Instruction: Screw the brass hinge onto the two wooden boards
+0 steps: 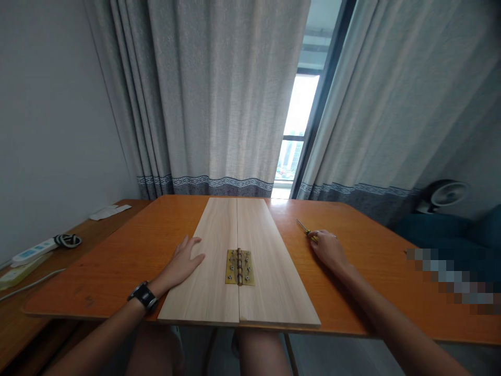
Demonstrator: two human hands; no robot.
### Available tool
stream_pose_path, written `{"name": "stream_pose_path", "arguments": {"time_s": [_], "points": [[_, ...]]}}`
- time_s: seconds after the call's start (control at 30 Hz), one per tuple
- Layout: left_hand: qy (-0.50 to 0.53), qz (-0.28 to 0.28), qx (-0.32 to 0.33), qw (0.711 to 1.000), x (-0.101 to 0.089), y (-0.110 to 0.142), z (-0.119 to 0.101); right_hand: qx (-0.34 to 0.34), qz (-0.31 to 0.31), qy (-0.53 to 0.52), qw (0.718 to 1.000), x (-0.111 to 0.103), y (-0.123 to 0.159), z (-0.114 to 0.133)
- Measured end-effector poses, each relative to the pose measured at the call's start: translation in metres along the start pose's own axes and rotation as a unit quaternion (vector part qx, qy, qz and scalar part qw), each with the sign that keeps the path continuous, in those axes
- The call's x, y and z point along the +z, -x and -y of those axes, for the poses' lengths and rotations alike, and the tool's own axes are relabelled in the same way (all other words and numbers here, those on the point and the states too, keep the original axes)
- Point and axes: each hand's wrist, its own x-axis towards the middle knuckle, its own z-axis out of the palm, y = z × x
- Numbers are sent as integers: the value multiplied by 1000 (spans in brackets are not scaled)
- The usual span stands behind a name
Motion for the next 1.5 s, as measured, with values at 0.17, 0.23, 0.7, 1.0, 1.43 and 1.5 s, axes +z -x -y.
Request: {"name": "stream_pose_path", "arguments": {"time_s": [0.17,0.23,0.7,1.0,1.43,1.5], "points": [[-19,7,29,999,2,5,1,-5,29,-60,998,0,26,15],[-31,9,30,999,4,4,1,-14,48,-92,994,-2,40,27],[32,-16,61,998,22,-3,-15,-72,61,-80,992,-6,83,43],[14,22,84,996,84,-51,-78,-9,64,27,998,-22,58,-16],[30,32,101,994,157,-52,-178,99,56,106,988,-48,58,-108],[35,32,95,994,158,-51,-182,110,59,109,986,-48,57,-112]]}}
